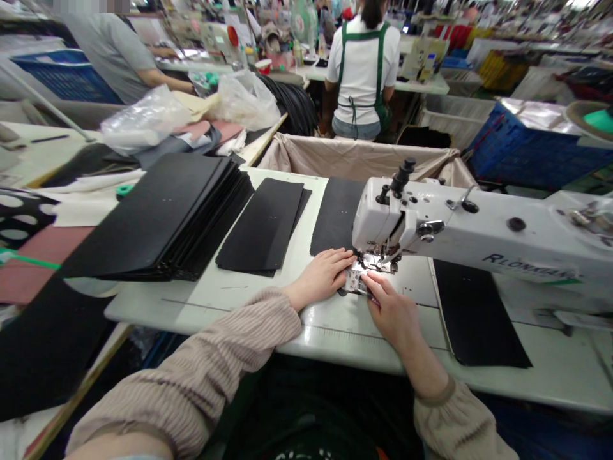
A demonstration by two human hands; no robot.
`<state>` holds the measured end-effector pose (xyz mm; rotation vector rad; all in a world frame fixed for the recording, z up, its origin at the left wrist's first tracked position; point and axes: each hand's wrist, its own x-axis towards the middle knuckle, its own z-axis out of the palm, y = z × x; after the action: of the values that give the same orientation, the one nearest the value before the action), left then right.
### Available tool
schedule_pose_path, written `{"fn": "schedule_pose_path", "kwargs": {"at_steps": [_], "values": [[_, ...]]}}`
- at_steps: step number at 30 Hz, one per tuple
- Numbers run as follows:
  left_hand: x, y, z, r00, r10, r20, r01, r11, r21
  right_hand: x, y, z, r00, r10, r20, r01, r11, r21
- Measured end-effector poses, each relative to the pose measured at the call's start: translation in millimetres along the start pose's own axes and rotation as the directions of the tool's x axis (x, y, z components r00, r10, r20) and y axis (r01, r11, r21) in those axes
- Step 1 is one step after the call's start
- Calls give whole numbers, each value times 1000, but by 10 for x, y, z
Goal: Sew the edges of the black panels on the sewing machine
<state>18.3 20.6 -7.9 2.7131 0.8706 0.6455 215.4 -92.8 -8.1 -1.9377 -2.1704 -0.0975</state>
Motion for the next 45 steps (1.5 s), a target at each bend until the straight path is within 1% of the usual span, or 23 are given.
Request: {"fn": "schedule_pose_path", "kwargs": {"at_steps": [8, 12, 16, 19, 21, 23, 25, 27, 29, 31, 33, 34, 36, 38, 40, 43, 45], "values": [[-18, -8, 37, 999, 18, -38, -18, 1000, -5, 2, -15, -11, 999, 15, -29, -14, 999, 35], [-4, -33, 76, 997, -23, -76, 23, 1000, -2, 4, -27, -27, 999, 23, -42, -20, 997, 69], [3, -27, 108, 994, -45, -104, 50, 998, 46, -3, -35, -42, 998, 34, -58, -28, 993, 112], [26, 43, 47, 987, -74, -143, 89, 991, 97, -17, -36, -55, 994, 53, -98, -34, 981, 189], [53, 118, -28, 973, -133, -188, 158, 980, 120, -21, -31, -68, 991, 51, -123, -21, 973, 229], [60, 210, -89, 949, -207, -237, 243, 961, 132, -18, -18, -88, 989, 39, -141, -2, 968, 251], [-4, 316, -98, 930, -257, -264, 301, 943, 143, -20, 8, -115, 987, 30, -161, 17, 959, 284], [-190, 433, -53, 921, -280, -272, 330, 931, 158, -53, 50, -152, 983, 26, -181, 34, 946, 322], [-515, 562, 7, 922, -288, -257, 338, 924, 179, -148, 99, -198, 980, 31, -194, 41, 934, 356], [-931, 700, 32, 937, -285, -201, 324, 924, 202, -315, 138, -250, 981, 44, -189, 34, 921, 389], [-1340, 836, -6, 948, -296, -115, 315, 924, 218, -531, 150, -301, 986, 59, -158, 15, 902, 432], [-1508, 897, -44, 956, -287, -60, 293, 930, 222, -642, 144, -322, 989, 61, -131, 5, 892, 453], [-1719, 999, -131, 972, -230, 56, 213, 953, 215, -835, 114, -352, 997, 39, -69, -1, 876, 482], [-1749, 1062, -198, 976, -157, 151, 127, 974, 186, -966, 84, -359, 1000, -3, -9, 7, 878, 479], [-1638, 1082, -223, 973, -89, 214, 58, 987, 148, -1035, 83, -350, 999, -16, 33, -1, 894, 448], [-1360, 1065, -196, 969, -9, 247, -20, 993, 114, -1105, 153, -341, 998, 60, 36, -69, 909, 411], [-1181, 1074, -152, 974, 9, 225, -35, 993, 112, -1183, 223, -354, 991, 130, 3, -118, 883, 454]]}}
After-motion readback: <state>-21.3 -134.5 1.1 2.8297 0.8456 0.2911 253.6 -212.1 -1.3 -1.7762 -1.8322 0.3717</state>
